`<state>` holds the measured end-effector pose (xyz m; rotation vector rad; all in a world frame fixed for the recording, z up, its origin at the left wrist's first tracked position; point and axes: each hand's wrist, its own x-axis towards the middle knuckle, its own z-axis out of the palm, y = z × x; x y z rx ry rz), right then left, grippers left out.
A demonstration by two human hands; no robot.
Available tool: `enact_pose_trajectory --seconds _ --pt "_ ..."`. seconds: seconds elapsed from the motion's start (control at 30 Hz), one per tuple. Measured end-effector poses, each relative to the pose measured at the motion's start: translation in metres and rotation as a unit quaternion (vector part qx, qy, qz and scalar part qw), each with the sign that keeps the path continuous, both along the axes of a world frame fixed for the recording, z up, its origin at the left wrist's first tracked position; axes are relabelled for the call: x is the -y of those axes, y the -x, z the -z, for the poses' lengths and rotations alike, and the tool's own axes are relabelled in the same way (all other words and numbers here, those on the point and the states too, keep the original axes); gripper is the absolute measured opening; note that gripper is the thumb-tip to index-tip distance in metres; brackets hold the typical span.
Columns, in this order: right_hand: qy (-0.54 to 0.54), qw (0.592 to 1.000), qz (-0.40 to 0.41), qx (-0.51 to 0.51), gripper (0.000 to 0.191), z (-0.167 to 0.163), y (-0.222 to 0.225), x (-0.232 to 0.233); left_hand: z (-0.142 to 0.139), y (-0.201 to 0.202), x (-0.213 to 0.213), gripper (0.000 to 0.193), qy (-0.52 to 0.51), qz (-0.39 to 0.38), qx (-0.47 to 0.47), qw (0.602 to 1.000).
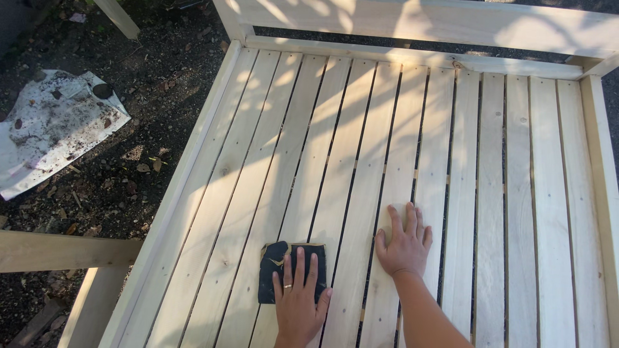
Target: The person sands a slatted wooden bench with a sheet of sandpaper, rubbing the seat slats and edges by hand, then folds the sandpaper and sands the backrest rail and frame of the bench. The person works over the bench surfaces, moving around the furniture to reach different sides.
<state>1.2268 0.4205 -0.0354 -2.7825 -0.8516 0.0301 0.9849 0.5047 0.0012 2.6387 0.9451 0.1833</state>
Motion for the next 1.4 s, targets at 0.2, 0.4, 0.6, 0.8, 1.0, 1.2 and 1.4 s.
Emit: enact_pose_trajectory --seconds 0.2,0.4,0.6,0.8,1.0,1.2,1.4 --pt "0.007 1.000 -0.003 0.009 0.066 -0.003 0.001 -0.001 0.017 -0.106 -0.089 0.074 0.031 -0.028 -0.120 0.992" --pt "0.055 0.998 0.013 0.008 0.067 0.000 -0.001 -0.003 0.018 -0.248 -0.196 0.072 0.016 -0.023 -0.095 0.995" --pt "0.042 0.999 0.014 0.011 0.067 0.004 -0.002 -0.002 0.021 -0.211 -0.165 0.062 -0.023 0.024 -0.068 0.997" --pt "0.006 1.000 -0.003 0.014 0.065 0.001 0.001 0.001 0.083 0.022 0.018 0.066 -0.005 0.028 -0.054 0.998" --pt "-0.008 1.000 -0.013 0.018 0.064 0.001 0.002 0.003 0.123 0.071 0.077 0.068 -0.197 0.017 0.037 0.979" --pt "-0.004 1.000 -0.011 0.022 0.065 0.000 0.004 0.003 0.049 -0.101 -0.050 0.068 0.061 0.031 -0.072 0.995" --pt "-0.002 1.000 -0.002 0.015 0.067 -0.002 0.005 0.003 0.026 -0.264 -0.149 0.068 0.092 0.022 -0.139 0.986"
